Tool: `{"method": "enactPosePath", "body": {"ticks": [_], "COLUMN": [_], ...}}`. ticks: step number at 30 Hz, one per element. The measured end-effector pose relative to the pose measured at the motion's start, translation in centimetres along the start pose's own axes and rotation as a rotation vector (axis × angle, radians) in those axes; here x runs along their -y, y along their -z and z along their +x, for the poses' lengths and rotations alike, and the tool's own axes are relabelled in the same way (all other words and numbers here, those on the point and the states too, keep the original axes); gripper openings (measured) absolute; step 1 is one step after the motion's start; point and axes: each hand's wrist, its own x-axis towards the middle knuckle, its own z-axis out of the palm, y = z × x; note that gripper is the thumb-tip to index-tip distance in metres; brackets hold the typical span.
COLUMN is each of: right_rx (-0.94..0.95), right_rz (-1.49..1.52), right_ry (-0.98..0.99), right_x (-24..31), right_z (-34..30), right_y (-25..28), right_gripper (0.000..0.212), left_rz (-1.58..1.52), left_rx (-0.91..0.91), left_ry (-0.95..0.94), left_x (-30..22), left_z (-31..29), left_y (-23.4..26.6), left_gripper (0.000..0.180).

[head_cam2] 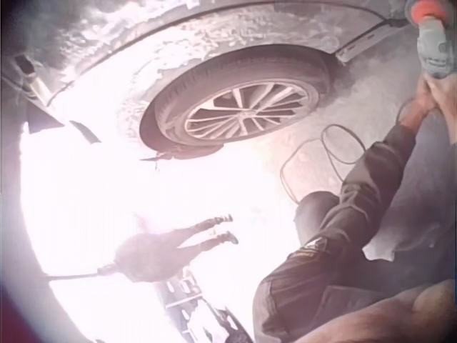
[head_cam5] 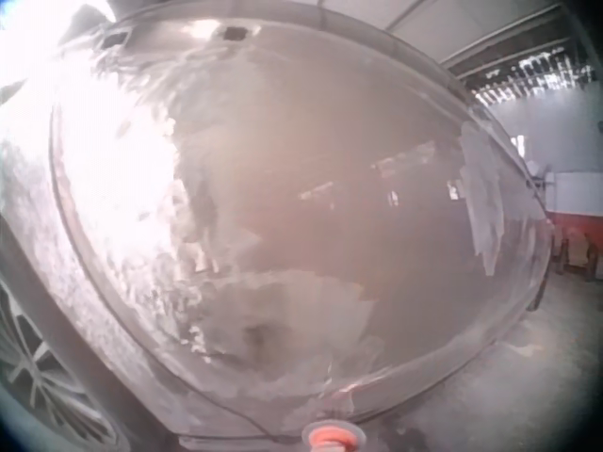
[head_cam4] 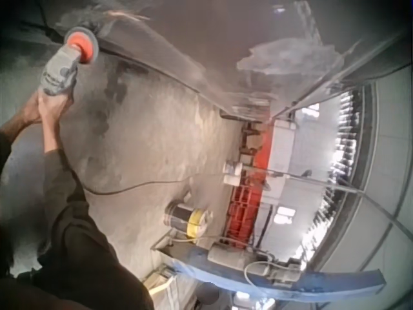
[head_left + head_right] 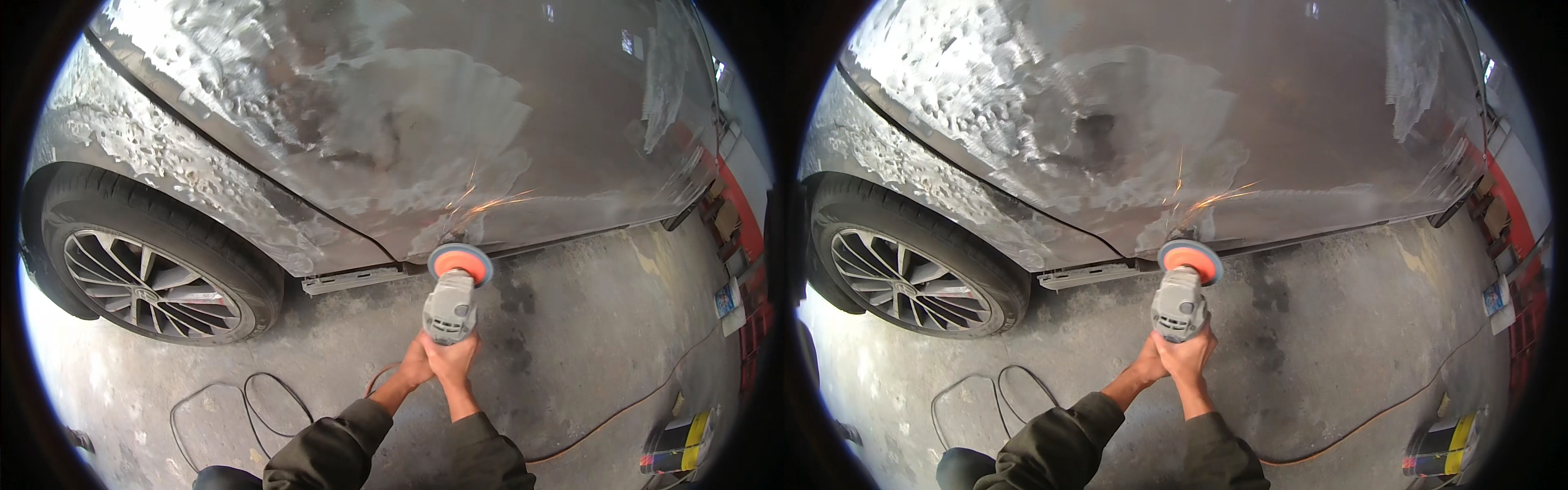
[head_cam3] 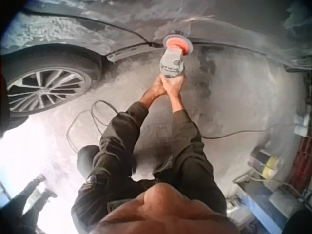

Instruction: The person uses an angle grinder to remove paint and smooth the surface of a car door and rear quarter panel. Sparks are visible as the tool abrades the metal. The person moves the grinder across different sections of the damaged area.

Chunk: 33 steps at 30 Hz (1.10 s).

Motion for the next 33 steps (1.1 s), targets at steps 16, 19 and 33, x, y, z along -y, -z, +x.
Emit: {"method": "enactPosePath", "body": {"ticks": [16,19,33], "right_rx": [-0.05,0.028,0.023], "right_rz": [0.103,0.061,0.102], "right_ry": [-0.127,-0.137,-0.068], "right_x": [-1.8,-1.0,0.5], "right_z": [-0.8,-0.9,-1.2], "right_y": [-0.9,-0.7,-0.8], "right_gripper": [0.07,0.071,0.076], "left_rz": [0.046,0.061,0.016], "left_rx": [-0.02,-0.062,-0.03], "left_ry": [0.042,0.041,0.012], "left_x": [0.1,-0.1,-1.2], "left_z": [-0.6,-0.9,-1.7], "left_y": [0.3,0.4,0.5], "left_gripper": [0.076,0.072,0.079]}}
